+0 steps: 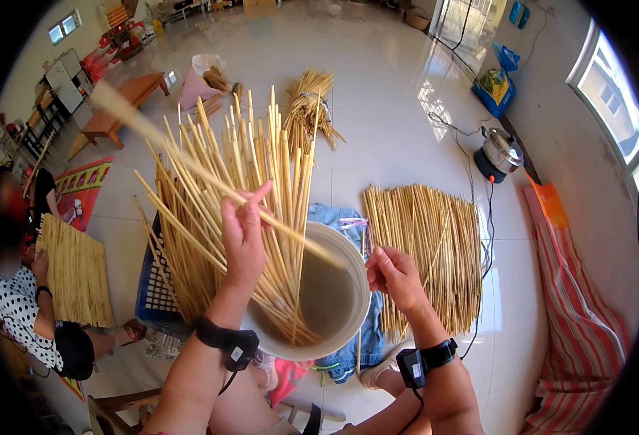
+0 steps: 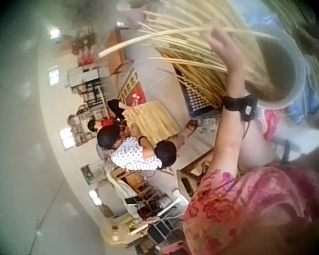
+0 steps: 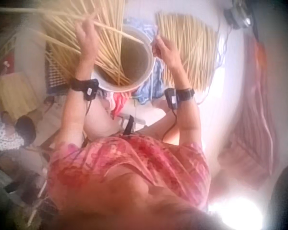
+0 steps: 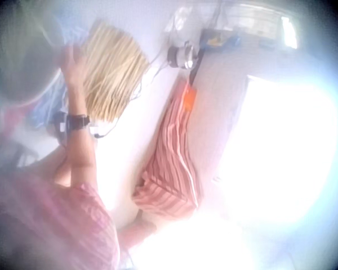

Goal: The person weaves long wooden slats together by hand while sitting on the floor, selecting individual pieces from a large bundle in a bucket and integrating them into a growing mat.

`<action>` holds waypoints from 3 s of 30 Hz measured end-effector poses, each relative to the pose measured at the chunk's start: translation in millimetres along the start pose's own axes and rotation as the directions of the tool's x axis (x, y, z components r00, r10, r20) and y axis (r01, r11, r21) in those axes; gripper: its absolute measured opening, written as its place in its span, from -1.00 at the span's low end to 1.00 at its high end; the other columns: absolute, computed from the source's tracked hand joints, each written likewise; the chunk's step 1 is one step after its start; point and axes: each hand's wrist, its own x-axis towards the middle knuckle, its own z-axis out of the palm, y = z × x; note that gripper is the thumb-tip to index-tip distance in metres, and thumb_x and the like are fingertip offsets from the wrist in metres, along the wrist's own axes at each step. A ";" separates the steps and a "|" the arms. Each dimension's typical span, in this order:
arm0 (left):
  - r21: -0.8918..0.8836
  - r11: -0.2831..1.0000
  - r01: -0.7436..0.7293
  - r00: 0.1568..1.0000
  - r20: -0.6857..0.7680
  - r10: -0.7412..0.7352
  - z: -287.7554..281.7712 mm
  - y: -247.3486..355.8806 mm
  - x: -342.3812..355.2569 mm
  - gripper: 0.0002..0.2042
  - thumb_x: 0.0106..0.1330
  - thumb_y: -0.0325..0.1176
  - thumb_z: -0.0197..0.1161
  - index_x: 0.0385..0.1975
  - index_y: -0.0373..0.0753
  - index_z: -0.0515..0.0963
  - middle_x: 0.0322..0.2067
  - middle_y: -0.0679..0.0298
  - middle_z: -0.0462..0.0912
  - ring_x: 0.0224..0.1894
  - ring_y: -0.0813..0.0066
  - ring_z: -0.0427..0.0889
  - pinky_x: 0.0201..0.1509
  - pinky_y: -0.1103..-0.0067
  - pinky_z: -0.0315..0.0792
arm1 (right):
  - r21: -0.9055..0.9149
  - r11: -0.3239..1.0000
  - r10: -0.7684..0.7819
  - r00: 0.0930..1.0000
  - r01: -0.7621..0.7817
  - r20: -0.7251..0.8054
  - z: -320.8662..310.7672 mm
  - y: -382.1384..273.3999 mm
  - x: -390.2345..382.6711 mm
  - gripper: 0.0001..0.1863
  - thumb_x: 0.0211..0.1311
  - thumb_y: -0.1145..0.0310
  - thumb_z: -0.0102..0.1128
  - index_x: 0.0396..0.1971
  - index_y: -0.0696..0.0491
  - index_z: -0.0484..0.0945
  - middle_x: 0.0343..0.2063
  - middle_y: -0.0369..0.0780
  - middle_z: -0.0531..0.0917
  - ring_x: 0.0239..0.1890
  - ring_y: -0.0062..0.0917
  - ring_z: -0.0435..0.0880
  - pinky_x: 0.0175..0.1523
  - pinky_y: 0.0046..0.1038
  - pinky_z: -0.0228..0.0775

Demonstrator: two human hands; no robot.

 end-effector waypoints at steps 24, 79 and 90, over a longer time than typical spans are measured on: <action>0.687 0.659 0.306 0.725 0.280 -0.629 79.8 -127.3 -126.0 -0.32 0.24 -0.28 0.13 0.23 -0.53 0.00 0.20 -0.30 0.10 0.25 -0.14 0.18 0.33 0.30 0.11 | 0.049 0.877 -0.244 0.532 0.477 -0.810 -55.3 -26.8 -12.2 -0.76 0.40 0.24 -0.11 -0.48 0.00 0.32 -0.72 -0.40 0.37 -0.76 -0.79 0.24 -0.72 -0.71 0.03; 0.221 0.941 0.258 0.594 0.732 -0.335 57.6 -27.8 -90.1 -0.85 0.39 -0.37 0.02 -0.24 -0.29 0.49 -0.55 0.35 0.42 -0.50 0.69 0.31 -0.39 0.67 0.29 | -0.117 0.956 -0.289 0.812 0.268 -0.507 -67.4 -17.4 -4.8 -0.70 0.43 0.17 -0.15 -0.38 0.07 0.43 -0.72 -0.43 0.34 -0.76 -0.80 0.20 -0.70 -0.75 0.04; 0.120 0.872 0.474 0.574 0.709 -0.410 73.1 -40.3 -93.0 -0.80 0.40 -0.31 0.02 -0.34 -0.31 0.47 -0.65 0.43 0.36 -0.60 0.71 0.30 -0.51 0.67 0.25 | -0.042 0.982 -0.190 0.949 0.186 -0.253 -25.1 -0.6 2.2 -0.68 0.47 0.20 -0.25 -0.35 0.10 0.39 -0.70 -0.38 0.35 -0.72 -0.75 0.26 -0.62 -0.70 0.11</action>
